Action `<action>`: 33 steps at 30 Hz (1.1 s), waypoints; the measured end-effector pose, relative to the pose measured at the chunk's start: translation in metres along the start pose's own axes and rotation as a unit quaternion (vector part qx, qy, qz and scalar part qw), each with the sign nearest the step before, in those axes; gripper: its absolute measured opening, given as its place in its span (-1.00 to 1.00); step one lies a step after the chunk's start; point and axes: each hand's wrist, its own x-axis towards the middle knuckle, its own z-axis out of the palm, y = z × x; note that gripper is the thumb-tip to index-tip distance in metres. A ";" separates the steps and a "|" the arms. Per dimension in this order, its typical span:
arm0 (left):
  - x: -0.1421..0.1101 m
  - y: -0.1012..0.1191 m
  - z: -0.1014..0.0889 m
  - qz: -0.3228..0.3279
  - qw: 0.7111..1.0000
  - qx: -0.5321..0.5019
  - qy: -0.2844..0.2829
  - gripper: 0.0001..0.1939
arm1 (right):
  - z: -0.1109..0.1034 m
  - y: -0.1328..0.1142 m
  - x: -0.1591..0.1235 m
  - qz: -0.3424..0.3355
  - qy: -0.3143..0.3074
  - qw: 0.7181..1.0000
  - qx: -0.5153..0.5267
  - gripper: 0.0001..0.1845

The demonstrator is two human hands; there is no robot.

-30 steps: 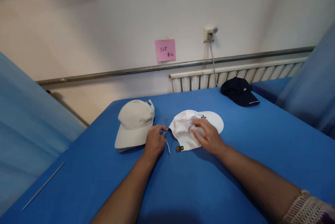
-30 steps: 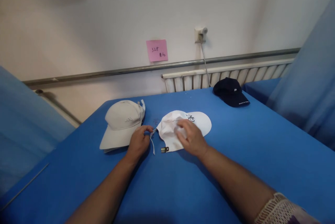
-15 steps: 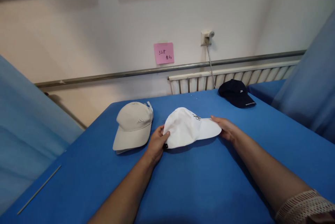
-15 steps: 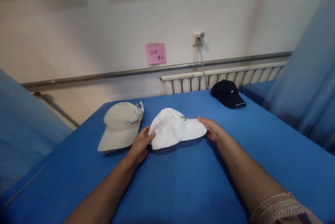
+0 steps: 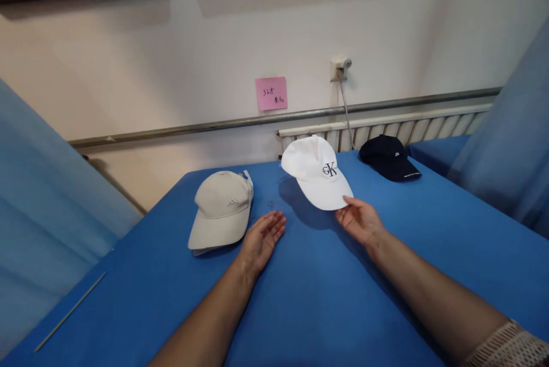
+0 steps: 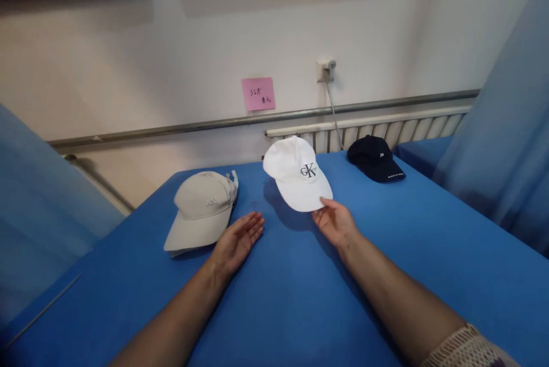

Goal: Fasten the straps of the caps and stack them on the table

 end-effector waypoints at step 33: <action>-0.018 0.013 0.022 0.089 0.991 0.083 -0.058 -0.74 | 0.037 0.050 -0.050 0.142 -0.104 0.982 -0.065 -0.71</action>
